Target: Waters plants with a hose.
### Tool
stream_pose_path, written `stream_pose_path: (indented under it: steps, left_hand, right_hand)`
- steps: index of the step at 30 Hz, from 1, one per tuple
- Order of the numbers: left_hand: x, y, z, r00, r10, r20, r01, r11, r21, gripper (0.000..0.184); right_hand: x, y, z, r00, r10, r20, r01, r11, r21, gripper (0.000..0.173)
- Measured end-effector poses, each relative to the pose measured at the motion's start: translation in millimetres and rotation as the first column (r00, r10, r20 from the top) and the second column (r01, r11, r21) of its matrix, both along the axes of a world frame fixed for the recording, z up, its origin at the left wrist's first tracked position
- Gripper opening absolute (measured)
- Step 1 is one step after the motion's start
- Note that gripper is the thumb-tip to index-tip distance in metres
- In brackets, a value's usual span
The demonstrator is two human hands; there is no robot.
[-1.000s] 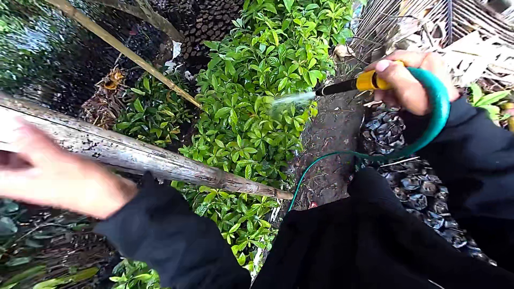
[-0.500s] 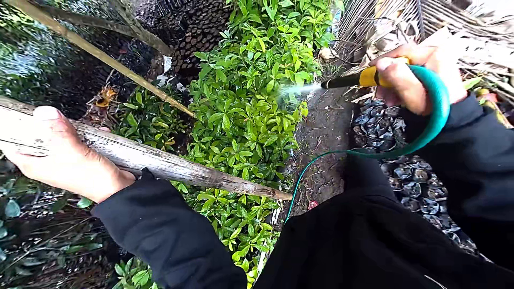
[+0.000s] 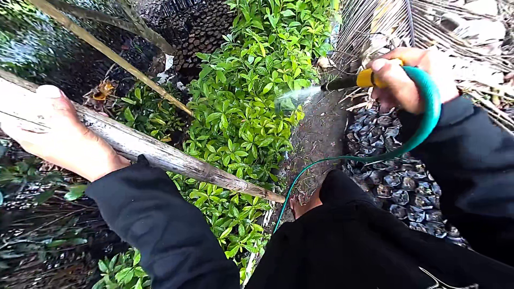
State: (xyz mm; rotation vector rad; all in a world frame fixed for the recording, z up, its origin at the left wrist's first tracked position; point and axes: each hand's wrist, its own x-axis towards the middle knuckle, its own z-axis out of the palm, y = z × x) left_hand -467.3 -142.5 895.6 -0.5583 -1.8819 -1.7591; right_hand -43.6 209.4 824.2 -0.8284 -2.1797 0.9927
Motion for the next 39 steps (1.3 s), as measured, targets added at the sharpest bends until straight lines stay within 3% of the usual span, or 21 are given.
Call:
stream_pose_path:
  steps: [9,15,24,28,39]
  left_hand:
    - [15.8,6.1,3.7,0.995,0.083,-0.048,-0.084,0.996,-0.018,0.083]
    - [17.7,7.3,4.0,0.996,0.075,-0.053,-0.075,0.997,0.003,0.081]
    - [22.6,10.6,5.7,0.998,0.045,-0.045,-0.044,0.999,0.025,0.081]
    - [23.4,10.3,6.0,0.997,0.072,-0.034,-0.071,0.997,0.017,0.079]
    - [18.3,8.5,3.8,0.993,0.058,-0.099,-0.056,0.998,0.020,0.073]
  right_hand:
    - [-7.1,4.3,11.6,1.000,-0.012,0.026,0.011,1.000,0.023,0.049]
    - [-14.9,10.7,7.7,0.998,0.012,-0.057,-0.008,0.998,0.070,0.051]
    - [-30.9,16.2,12.0,0.999,0.042,-0.024,-0.041,0.998,0.048,0.048]
    - [-41.8,21.2,16.0,1.000,-0.014,-0.024,0.014,0.999,0.030,0.048]
    - [-55.3,25.8,19.0,0.991,0.129,-0.040,-0.130,0.991,-0.020,0.044]
